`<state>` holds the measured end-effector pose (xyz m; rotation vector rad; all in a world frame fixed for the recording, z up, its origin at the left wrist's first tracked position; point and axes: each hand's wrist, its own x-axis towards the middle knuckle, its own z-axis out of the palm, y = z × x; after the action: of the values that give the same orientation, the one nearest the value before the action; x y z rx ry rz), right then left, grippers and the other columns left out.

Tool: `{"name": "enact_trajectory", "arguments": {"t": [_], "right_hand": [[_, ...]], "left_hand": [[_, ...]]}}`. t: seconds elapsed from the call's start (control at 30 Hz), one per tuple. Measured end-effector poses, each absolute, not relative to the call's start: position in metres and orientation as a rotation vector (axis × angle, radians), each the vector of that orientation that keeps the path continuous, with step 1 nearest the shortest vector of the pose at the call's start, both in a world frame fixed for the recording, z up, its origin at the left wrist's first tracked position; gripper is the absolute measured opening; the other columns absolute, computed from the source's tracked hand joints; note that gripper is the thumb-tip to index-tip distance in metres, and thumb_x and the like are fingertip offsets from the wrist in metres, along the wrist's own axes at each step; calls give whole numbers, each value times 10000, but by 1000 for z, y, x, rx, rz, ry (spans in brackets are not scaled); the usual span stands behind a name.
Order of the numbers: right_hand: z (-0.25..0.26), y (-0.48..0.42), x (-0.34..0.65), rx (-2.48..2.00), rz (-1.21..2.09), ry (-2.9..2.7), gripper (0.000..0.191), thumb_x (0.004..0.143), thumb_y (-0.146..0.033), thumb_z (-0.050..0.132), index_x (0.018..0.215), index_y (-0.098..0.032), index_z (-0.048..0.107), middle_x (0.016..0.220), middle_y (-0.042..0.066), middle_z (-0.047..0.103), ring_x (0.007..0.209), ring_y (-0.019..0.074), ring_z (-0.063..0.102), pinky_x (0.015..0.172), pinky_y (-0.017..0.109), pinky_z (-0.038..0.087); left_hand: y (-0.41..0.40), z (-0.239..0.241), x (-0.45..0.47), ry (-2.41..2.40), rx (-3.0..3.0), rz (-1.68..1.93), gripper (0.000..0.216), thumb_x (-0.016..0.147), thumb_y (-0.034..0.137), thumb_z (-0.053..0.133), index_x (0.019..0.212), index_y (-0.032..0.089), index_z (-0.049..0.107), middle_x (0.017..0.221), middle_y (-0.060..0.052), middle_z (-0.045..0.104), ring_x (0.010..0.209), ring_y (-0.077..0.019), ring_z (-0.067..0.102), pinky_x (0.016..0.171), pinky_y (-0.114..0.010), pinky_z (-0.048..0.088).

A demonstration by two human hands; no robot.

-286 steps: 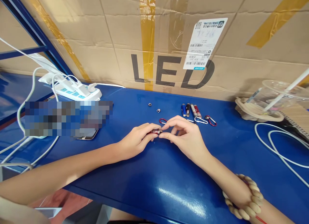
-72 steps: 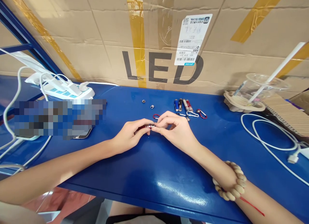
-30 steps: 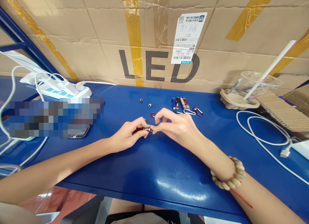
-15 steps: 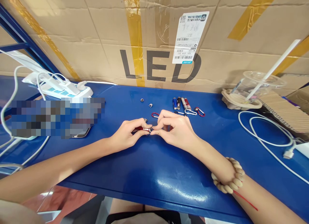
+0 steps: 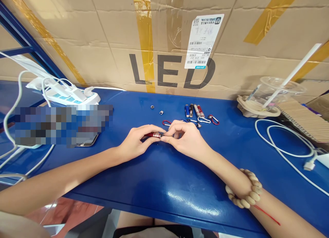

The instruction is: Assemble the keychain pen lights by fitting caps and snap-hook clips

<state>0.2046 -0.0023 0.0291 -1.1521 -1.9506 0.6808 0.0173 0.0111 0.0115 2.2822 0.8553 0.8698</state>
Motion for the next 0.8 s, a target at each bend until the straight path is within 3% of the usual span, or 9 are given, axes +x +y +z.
{"name": "enact_trajectory", "arguments": {"t": [0.37,0.5,0.63,0.8], "right_hand": [[29,1,206,-1278,714,-1881,393,656,-547,681,576,-166,629,634,30,608,445,93,489,422,240,406],[28,4,210,-1291,499,-1877,363,687,-531,668,630,-174,634,660,29,626,437,89,489,431,237,407],[27,5,216,-1309,125,-1981,245,795,-432,608,804,-200,687,768,33,648,475,85,522,476,234,419],[21,6,220,-1313,-202,-2268,209,861,-311,544,988,-243,695,917,42,657,727,149,623,529,246,436]], "left_hand": [[10,11,21,918,2217,908,199,862,240,476,949,207,652,913,-26,696,829,-138,621,795,-247,480],[9,14,22,989,2125,875,200,878,276,440,982,202,595,858,-11,668,750,-119,604,703,-217,463],[8,18,21,1097,2088,834,223,900,324,383,1024,219,535,775,24,618,655,-97,541,627,-205,414],[8,22,20,1149,2031,830,256,914,387,329,1035,229,490,787,33,587,654,-94,498,630,-212,389]]}}
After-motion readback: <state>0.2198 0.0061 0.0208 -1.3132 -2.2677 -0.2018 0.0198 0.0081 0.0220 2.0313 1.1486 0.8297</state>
